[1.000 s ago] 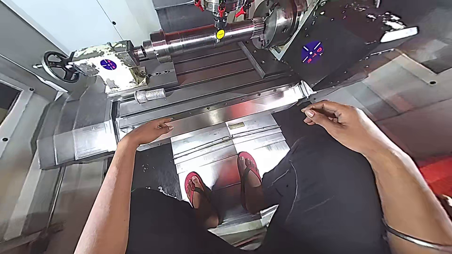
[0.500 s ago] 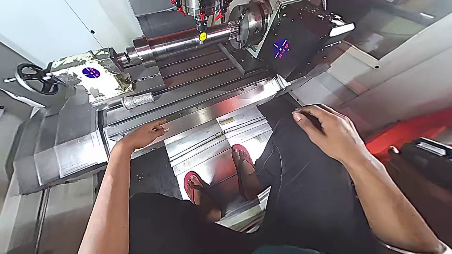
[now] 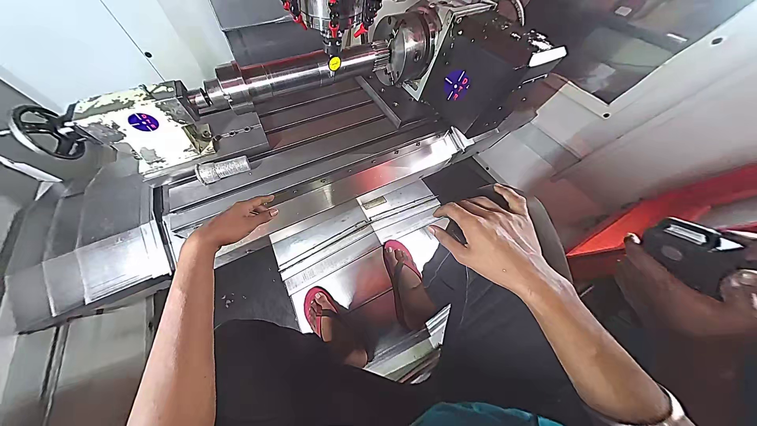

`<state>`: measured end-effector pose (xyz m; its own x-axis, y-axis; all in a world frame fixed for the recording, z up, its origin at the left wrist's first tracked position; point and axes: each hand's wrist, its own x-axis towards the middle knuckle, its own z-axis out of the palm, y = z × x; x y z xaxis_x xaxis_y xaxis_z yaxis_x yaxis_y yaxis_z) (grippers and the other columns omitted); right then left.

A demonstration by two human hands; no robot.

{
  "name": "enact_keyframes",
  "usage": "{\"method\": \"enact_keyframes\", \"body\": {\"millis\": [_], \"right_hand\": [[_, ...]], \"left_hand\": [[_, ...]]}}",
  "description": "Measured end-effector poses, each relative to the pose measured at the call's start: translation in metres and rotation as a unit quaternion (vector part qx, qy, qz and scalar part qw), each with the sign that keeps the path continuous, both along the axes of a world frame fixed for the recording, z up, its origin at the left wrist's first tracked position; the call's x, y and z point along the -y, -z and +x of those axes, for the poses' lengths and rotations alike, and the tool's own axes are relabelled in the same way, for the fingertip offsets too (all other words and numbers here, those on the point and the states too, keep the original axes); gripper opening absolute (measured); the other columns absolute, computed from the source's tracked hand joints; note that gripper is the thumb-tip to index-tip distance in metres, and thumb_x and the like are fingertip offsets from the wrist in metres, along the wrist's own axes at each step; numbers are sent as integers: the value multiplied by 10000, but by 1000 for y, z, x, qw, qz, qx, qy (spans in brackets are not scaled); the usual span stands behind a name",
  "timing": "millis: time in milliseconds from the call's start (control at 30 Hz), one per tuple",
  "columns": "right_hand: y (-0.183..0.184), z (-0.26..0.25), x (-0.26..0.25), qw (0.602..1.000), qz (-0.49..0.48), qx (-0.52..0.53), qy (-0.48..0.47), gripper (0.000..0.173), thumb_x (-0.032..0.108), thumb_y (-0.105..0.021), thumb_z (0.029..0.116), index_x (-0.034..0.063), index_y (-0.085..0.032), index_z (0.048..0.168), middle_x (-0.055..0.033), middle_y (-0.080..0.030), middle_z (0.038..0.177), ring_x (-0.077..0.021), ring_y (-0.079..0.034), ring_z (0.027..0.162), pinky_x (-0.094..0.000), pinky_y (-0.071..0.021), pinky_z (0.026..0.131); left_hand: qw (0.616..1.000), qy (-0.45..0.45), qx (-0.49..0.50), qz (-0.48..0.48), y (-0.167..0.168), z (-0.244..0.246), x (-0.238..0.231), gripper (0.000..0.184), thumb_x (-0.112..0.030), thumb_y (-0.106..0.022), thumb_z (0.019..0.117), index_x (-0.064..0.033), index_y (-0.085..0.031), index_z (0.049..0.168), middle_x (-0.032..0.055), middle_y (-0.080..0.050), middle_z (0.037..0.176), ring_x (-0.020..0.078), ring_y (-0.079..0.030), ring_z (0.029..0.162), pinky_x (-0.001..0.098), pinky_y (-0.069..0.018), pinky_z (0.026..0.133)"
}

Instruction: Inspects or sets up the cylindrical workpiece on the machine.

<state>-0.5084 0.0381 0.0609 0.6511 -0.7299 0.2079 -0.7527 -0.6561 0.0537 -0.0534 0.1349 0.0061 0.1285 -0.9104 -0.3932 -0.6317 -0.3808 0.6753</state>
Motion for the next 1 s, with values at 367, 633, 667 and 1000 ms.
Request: {"method": "enact_keyframes", "body": {"millis": [367,633,667,1000], "right_hand": [[117,83,-111,810,539,-128,-192,400,332,-574,1041,57,-631,1326,-236,-674,1229,-435,-636,1173,-656,-482,991],[151,93,-128,772,565,-175,-231,344,269,-585,1025,-11,-631,1220,-266,-675,1136,-455,-643,1109,-647,-479,947],[145,95,-123,777,561,-176,-226,366,286,-586,1027,-11,-625,1238,-261,-666,1173,-447,-631,1143,-638,-471,975],[19,95,-18,886,399,-107,-210,431,418,-502,1067,152,-582,1396,-154,-672,1244,-353,-642,1167,-590,-492,994]], "left_hand": [[1000,8,5,-7,-2,-2,2,543,-337,-580,1049,-106,-462,1526,187,-654,1296,293,-635,1192,508,-474,1050],[1000,-3,11,-1,-1,3,-2,538,-350,-576,1050,-124,-467,1525,162,-670,1270,283,-649,1155,513,-484,1026],[1000,-7,11,0,-1,4,-2,536,-349,-576,1051,-124,-466,1525,166,-669,1274,286,-649,1159,516,-483,1029],[1000,-2,7,-25,5,7,0,549,-388,-572,1046,-119,-480,1516,156,-679,1268,280,-664,1145,531,-495,1022]]}}
